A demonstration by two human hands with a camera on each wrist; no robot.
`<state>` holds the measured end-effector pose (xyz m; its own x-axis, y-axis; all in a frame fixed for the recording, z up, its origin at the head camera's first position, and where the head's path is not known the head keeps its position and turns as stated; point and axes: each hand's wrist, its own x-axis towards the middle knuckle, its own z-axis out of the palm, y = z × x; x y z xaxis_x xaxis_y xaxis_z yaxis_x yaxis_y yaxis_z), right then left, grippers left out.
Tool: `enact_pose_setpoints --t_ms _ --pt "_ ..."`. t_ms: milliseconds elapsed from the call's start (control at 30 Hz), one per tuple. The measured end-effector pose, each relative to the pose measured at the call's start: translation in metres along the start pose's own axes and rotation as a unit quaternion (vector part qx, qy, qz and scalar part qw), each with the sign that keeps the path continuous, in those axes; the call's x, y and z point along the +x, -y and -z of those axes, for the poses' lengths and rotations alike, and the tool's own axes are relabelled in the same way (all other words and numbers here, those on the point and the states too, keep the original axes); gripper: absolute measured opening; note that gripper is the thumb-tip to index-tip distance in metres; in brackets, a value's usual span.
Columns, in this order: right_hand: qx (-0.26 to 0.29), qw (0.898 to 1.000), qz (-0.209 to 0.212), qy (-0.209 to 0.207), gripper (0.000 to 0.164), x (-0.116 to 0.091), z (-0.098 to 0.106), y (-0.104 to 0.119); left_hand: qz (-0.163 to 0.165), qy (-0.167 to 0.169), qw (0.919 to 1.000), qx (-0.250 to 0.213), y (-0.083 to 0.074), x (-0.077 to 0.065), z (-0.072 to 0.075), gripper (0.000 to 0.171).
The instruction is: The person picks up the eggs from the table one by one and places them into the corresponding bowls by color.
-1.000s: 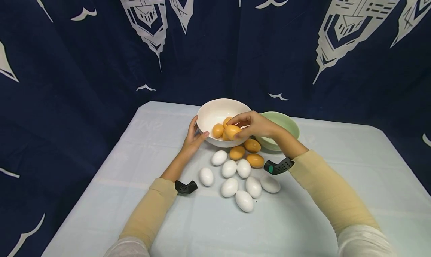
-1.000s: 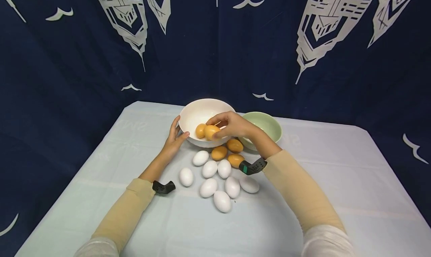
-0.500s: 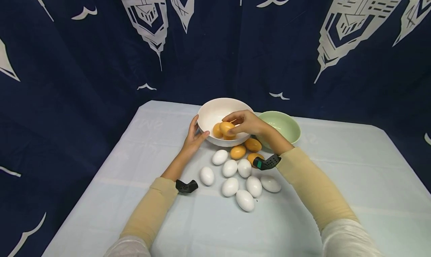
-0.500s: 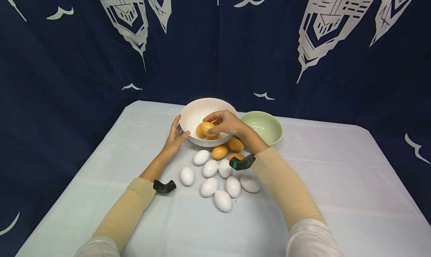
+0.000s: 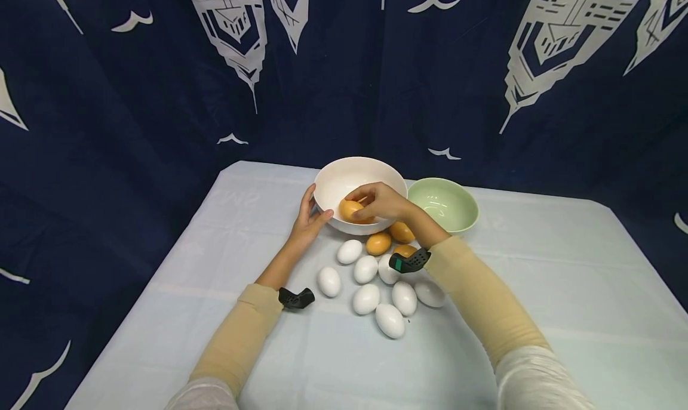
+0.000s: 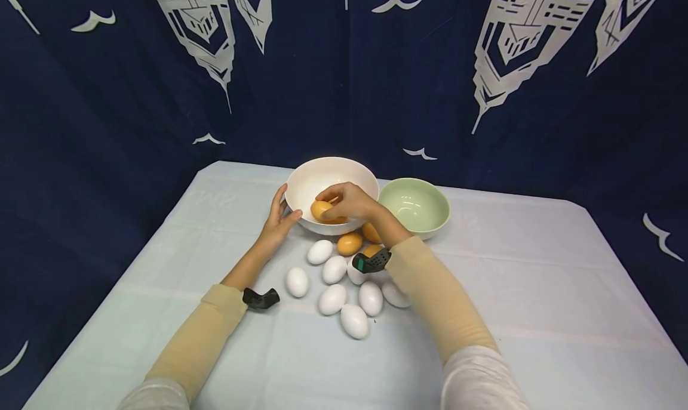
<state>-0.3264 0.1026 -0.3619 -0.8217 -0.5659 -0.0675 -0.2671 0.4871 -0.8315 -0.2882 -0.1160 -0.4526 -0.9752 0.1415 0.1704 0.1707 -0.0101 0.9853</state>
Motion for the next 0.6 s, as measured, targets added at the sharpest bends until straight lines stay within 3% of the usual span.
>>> enact_pose_setpoints --t_ms 167,400,600 --pt "-0.027 1.0 -0.012 0.004 0.042 0.003 -0.003 0.001 0.001 0.01 0.9998 -0.019 -0.004 0.0 0.001 0.079" --pt "-0.055 0.998 -0.015 0.012 0.039 0.005 -0.006 0.001 0.014 0.019 0.9997 -0.011 -0.031 -0.011 -0.002 0.079" --pt "-0.093 0.995 -0.021 0.029 0.036 0.007 -0.007 0.0 0.011 0.016 0.9997 -0.013 -0.033 -0.013 -0.003 0.078"
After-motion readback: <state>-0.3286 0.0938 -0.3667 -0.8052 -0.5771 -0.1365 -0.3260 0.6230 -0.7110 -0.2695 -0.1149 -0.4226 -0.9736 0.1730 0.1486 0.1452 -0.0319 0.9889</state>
